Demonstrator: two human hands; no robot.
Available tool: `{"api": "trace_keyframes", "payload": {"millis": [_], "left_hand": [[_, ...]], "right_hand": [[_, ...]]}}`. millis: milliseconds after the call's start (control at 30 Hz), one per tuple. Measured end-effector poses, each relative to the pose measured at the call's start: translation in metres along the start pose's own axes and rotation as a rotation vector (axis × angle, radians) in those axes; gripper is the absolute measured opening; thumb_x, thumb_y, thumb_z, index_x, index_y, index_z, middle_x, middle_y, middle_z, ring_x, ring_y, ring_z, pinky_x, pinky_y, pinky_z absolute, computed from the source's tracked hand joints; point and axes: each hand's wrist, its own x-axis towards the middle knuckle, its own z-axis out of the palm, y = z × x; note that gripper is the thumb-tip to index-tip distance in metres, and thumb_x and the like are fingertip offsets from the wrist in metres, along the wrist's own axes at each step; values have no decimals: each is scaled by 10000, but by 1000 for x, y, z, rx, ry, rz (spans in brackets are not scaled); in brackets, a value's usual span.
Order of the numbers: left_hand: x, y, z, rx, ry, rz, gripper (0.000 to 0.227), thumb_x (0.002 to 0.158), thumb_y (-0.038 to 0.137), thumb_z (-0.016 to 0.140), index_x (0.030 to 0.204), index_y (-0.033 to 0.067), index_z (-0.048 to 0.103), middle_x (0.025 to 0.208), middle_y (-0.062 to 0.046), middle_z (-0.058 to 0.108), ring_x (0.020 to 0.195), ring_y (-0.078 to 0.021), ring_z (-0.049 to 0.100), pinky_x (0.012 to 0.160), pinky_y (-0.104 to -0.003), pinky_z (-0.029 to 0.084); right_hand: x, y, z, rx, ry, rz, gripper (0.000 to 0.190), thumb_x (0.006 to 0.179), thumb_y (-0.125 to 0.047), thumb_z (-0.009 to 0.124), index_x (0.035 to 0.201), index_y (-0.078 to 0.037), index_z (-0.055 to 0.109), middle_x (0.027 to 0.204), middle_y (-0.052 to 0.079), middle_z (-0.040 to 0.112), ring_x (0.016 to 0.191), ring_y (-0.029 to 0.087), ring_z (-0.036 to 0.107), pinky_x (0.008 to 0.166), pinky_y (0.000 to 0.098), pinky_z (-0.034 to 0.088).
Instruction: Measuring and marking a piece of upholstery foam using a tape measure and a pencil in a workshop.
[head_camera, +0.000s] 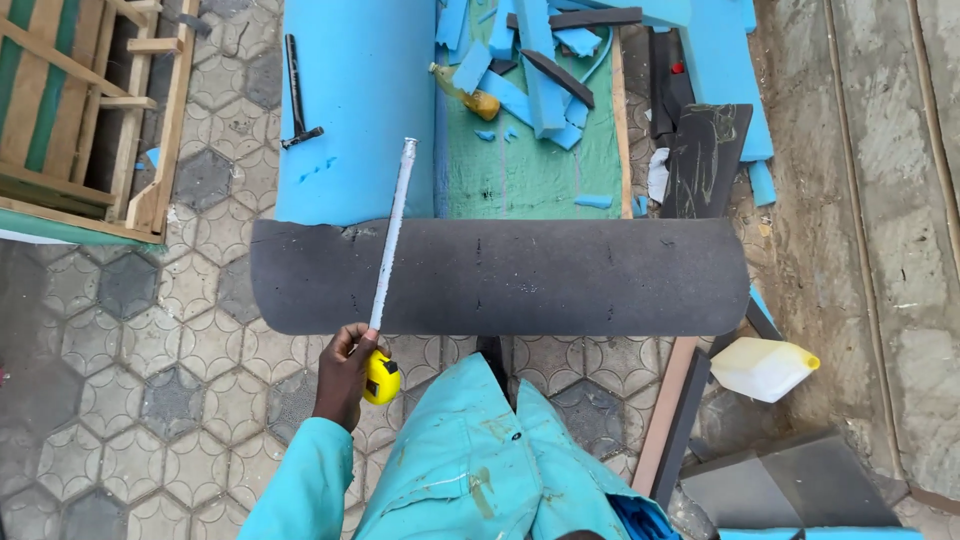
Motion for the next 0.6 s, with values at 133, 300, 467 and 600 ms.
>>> {"api": "trace_keyframes", "payload": {"millis": [133, 300, 467, 600], "left_hand": [[13, 32, 30, 52, -43, -107, 162, 1188, 267, 793, 1259, 124, 768, 1011, -166, 857, 911, -282, 809, 860, -470, 636], [65, 46, 60, 169, -137, -94, 151, 1188, 272, 794, 1235, 128, 786, 1034, -160, 864, 965, -288, 816, 905, -461, 623], [104, 68, 90, 329, -246, -24, 131, 1163, 255, 766, 1176, 128, 795, 1035, -146, 864, 973, -291, 800, 914, -494, 626], [128, 82, 105, 421, -280, 27, 153, 1137, 309, 775, 1150, 162, 818, 1007, -92, 865, 922, -243, 783, 866, -459, 602]], "right_hand": [[11, 63, -13, -91, -85, 47, 415, 1035, 2, 320, 818, -351, 299, 798, -182, 248, 566, 80, 268, 515, 531, 173], [32, 193, 18, 441, 715, 26, 558, 1158, -639, 614, 1648, -490, 836, 1502, -72, 958, 1204, 256, 968, 974, 579, 693], [26, 272, 62, 457, 875, 321, 605, 1164, -417, 527, 1730, -474, 735, 1697, -123, 877, 1302, 137, 945, 1082, 412, 691], [5, 279, 33, 540, 1108, 786, 521, 1215, -180, 734, 1696, -379, 720, 1358, -105, 955, 928, 178, 915, 918, 392, 682]]}}
